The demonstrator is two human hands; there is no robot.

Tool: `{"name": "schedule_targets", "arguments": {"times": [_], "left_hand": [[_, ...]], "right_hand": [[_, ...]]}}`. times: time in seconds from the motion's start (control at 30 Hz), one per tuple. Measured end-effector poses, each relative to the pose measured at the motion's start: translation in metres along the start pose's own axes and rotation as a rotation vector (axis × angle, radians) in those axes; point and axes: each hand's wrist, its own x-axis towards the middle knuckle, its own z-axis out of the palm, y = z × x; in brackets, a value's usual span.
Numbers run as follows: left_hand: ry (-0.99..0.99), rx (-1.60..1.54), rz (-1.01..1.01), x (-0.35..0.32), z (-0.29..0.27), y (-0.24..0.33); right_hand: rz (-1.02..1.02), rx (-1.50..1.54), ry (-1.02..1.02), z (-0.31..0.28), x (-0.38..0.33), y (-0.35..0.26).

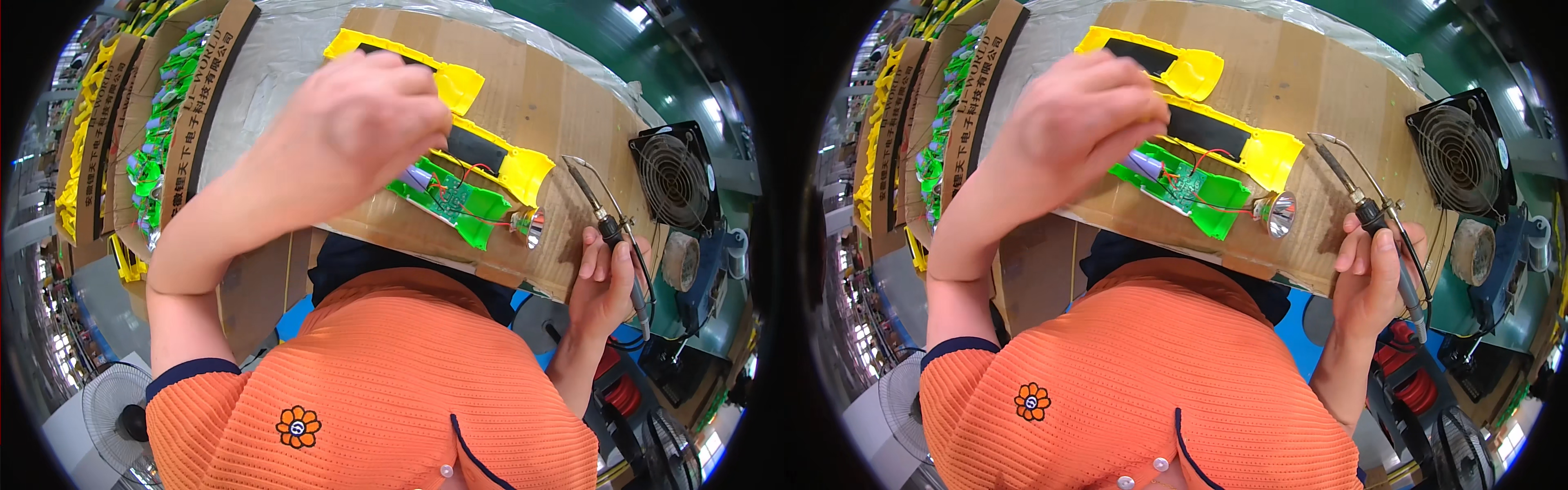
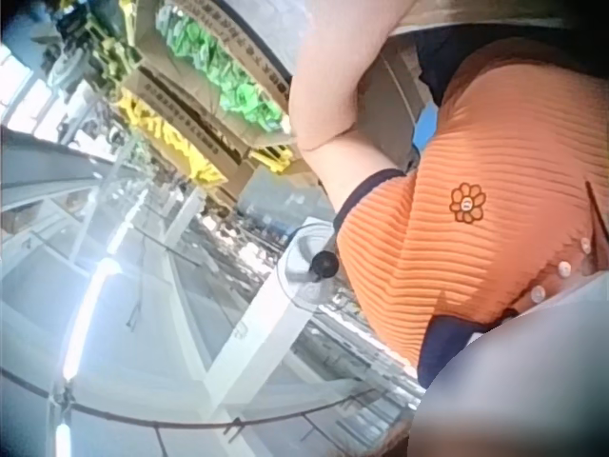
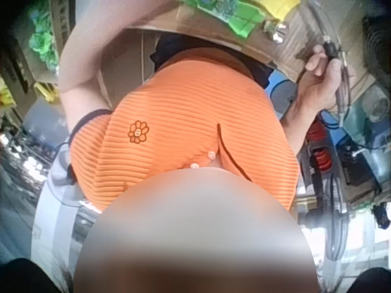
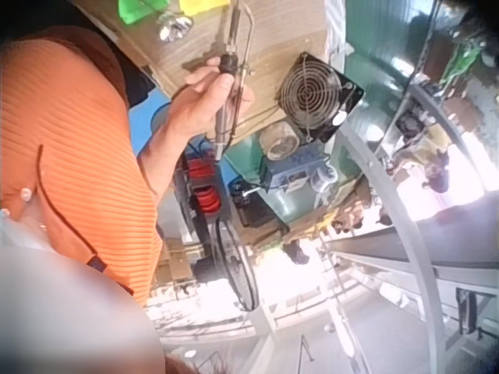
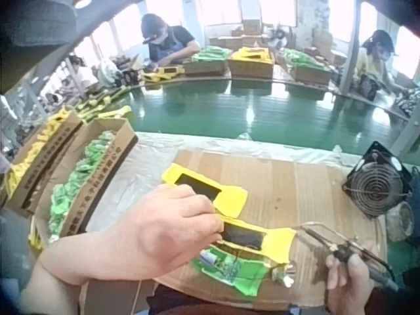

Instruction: Soldering electronic components and assembling plastic flashlight housings at a factory workbench.

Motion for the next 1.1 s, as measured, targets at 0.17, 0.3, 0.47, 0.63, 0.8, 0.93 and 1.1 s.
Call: {"name": "schedule_targets", "arguments": {"times": [0.17, 0.3, 0.47, 0.63, 0.8, 0.93, 1.1], "left_hand": [[-0.176, 0.291, -0.058, 0.009, 0.027, -0.016], [-0.246, 0.199, -0.057, 0.014, 0.017, -0.014], [-0.239, 0.132, 0.075, -0.005, -0.009, 0.006], [-0.184, -0.003, 0.004, -0.042, 0.013, 0.006], [0.018, 0.042, -0.076, 0.003, -0.017, -0.038], [0.189, 0.272, -0.03, 0.095, -0.011, -0.138], [-0.078, 0.433, -0.207, 0.146, 0.04, -0.23]], "right_hand": [[0.013, 0.052, 0.007, -0.002, 0.002, 0.004], [-0.009, 0.075, -0.022, 0.0, 0.003, 0.001], [-0.008, 0.103, 0.026, -0.005, 0.002, 0.002], [-0.007, 0.139, 0.063, 0.001, 0.003, 0.003], [-0.04, 0.237, 0.109, 0.001, 0.003, 0.0], [-0.05, 0.19, 0.131, 0.001, 0.003, 0.002], [-0.065, 0.178, 0.064, 0.0, 0.001, 0.001]]}}
